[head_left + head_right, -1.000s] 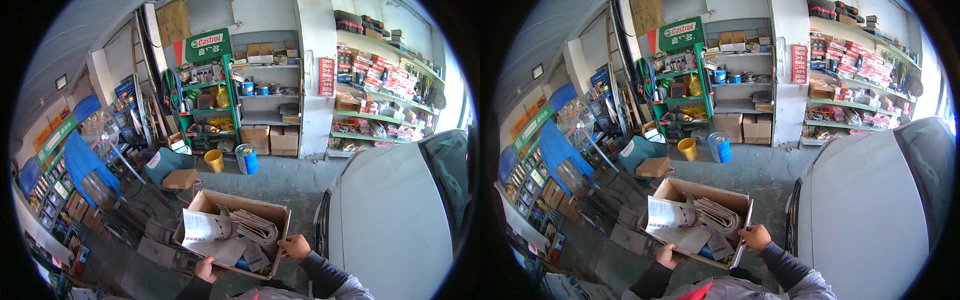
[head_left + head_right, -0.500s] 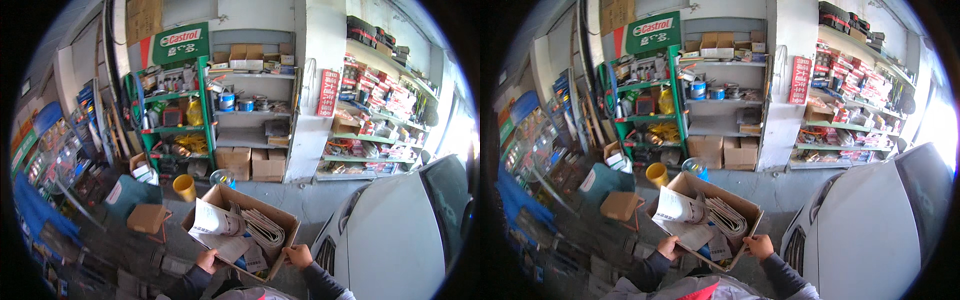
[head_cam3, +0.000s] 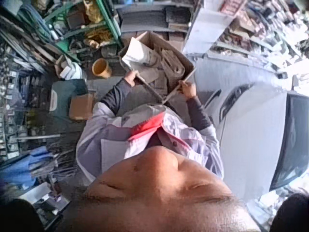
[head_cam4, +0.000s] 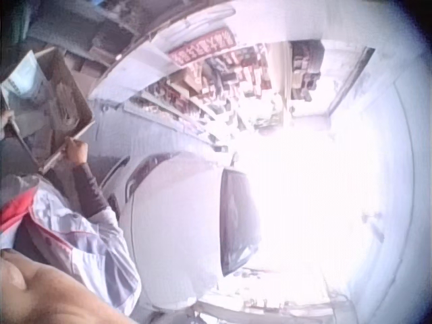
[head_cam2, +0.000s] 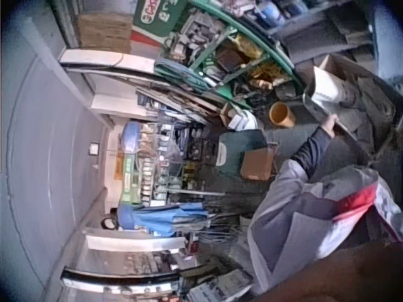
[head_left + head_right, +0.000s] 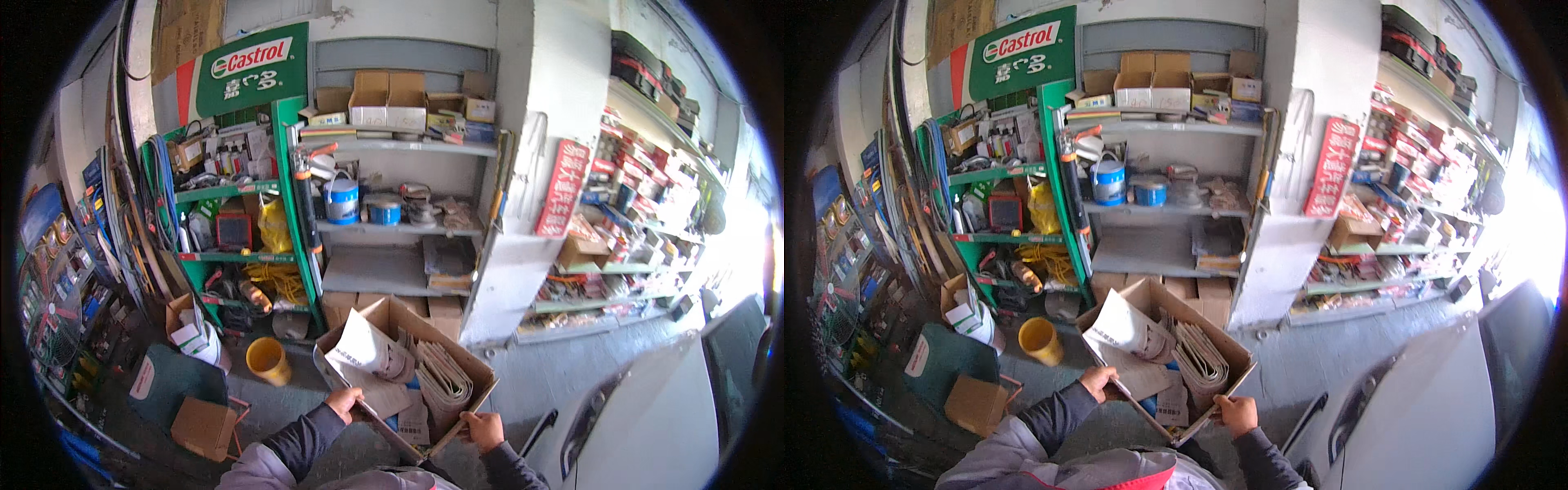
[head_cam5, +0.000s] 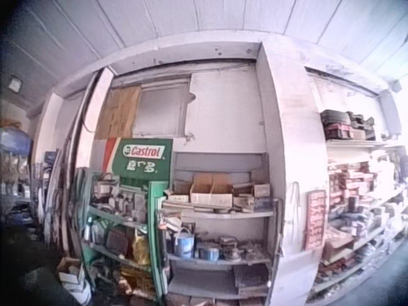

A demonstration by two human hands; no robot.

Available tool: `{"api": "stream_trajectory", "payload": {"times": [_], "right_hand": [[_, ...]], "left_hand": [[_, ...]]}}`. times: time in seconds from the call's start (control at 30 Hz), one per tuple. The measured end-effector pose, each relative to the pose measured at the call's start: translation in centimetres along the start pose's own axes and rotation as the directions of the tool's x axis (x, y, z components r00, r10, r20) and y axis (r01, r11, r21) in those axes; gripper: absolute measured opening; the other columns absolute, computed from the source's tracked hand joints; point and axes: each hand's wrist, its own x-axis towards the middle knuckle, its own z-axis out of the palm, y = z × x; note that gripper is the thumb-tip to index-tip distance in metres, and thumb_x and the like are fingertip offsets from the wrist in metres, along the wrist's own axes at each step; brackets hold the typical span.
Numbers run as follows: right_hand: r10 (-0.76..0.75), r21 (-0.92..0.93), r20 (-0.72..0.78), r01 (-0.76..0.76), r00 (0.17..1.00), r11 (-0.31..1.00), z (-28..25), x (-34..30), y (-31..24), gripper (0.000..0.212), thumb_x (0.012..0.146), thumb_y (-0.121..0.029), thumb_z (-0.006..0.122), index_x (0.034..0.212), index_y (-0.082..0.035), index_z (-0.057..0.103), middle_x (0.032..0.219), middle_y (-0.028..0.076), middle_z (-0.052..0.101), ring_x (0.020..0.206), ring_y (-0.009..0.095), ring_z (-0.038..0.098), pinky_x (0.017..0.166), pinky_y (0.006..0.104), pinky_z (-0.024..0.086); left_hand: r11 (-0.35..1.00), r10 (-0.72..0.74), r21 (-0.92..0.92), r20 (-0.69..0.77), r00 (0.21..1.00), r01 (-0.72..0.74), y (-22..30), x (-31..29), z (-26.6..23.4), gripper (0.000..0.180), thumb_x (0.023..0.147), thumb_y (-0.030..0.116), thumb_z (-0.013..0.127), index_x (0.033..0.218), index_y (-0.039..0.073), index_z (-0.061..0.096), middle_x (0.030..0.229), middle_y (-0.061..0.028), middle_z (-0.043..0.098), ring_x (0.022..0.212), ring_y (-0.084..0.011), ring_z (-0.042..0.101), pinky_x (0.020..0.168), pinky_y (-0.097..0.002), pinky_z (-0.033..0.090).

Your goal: The person moves a red floor jack, picks up a metal bar, and places it against a wall. They then coil a long hose around a red pillar, carry a cardboard box to a shelf, and finally pick up and coil a power tool cord.

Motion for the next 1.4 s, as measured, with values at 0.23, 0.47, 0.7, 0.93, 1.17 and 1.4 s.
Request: {"api": "stream_trajectory", "payload": {"times": [0.23, 0.47, 0.7, 0.93, 1.17, 1.4], "right_hand": [[0.031, -0.094, 0.109, -0.02, 0.994, 0.995, 3.7, 19.5, -10.2, 0.025, 0.091, -0.019, 0.065, 0.085, 0.005, 0.069, 0.076, 0.013, 0.071, 0.061, 0.024, 0.071, 0.049, 0.0337, 0.055], [0.012, -0.195, 0.217, 0.031, 0.976, 0.98, 9.6, 38.0, -16.7, 0.024, 0.091, -0.019, 0.064, 0.087, 0.005, 0.069, 0.074, 0.012, 0.069, 0.062, 0.025, 0.071, 0.049, 0.035, 0.056], [0.081, -0.35, 0.157, -0.022, 0.984, 0.936, 13.5, 50.5, -24.2, 0.033, 0.092, -0.022, 0.061, 0.089, 0.009, 0.067, 0.078, 0.014, 0.07, 0.064, 0.025, 0.073, 0.047, 0.0349, 0.059], [0.064, -0.422, 0.342, 0.092, 0.938, 0.902, 11.7, 52.9, -29.9, 0.034, 0.095, -0.023, 0.059, 0.09, 0.009, 0.068, 0.075, 0.013, 0.07, 0.058, 0.02, 0.07, 0.047, 0.0321, 0.058], [0.069, -0.433, 0.377, 0.11, 0.924, 0.895, 13.8, 58.2, -28.1, 0.022, 0.094, -0.014, 0.06, 0.088, 0.005, 0.068, 0.072, 0.011, 0.069, 0.053, 0.02, 0.067, 0.047, 0.035, 0.059], [-0.042, -0.447, 0.464, 0.275, 0.885, 0.851, 18.5, 68.7, -28.5, 0.03, 0.094, -0.029, 0.067, 0.107, -0.002, 0.068, 0.089, 0.006, 0.07, 0.062, 0.014, 0.065, 0.051, 0.0324, 0.054]], "left_hand": [[1.0, 0.002, -0.016, -0.074, 0.997, -0.003, 11.8, 14.4, 3.0, 0.021, 0.083, 0.008, 0.054, 0.101, -0.003, 0.055, 0.102, -0.0196, 0.063, 0.097, -0.0389, 0.067, 0.084, -0.0613, 0.057], [0.974, 0.039, -0.223, 0.005, 0.999, -0.037, 19.8, 28.9, -0.1, 0.031, 0.083, 0.005, 0.052, 0.111, -0.006, 0.052, 0.108, -0.0219, 0.06, 0.1, -0.0441, 0.064, 0.085, -0.0647, 0.054], [0.968, 0.03, -0.247, -0.089, 0.996, -0.051, 25.9, 33.8, 2.5, 0.034, 0.09, 0.012, 0.057, 0.12, -0.004, 0.056, 0.119, -0.0176, 0.064, 0.103, -0.0358, 0.066, 0.088, -0.0566, 0.056], [0.977, 0.133, -0.152, -0.11, 0.985, -0.149, 28.4, 30.2, 7.9, 0.03, 0.087, 0.011, 0.066, 0.113, -0.003, 0.062, 0.111, -0.0145, 0.068, 0.099, -0.0288, 0.069, 0.082, -0.0477, 0.059], [0.928, 0.152, -0.276, -0.334, 0.93, -0.25, 26.1, 33.2, 6.7, 0.033, 0.087, 0.005, 0.058, 0.118, -0.003, 0.053, 0.105, -0.0149, 0.062, 0.091, -0.0349, 0.067, 0.076, -0.0533, 0.061], [0.822, 0.146, -0.499, -0.282, 0.948, -0.275, 25.9, 45.2, 1.8, 0.041, 0.09, 0.007, 0.059, 0.125, 0.003, 0.038, 0.11, -0.0164, 0.049, 0.097, -0.0431, 0.058, 0.09, -0.065, 0.052]]}}
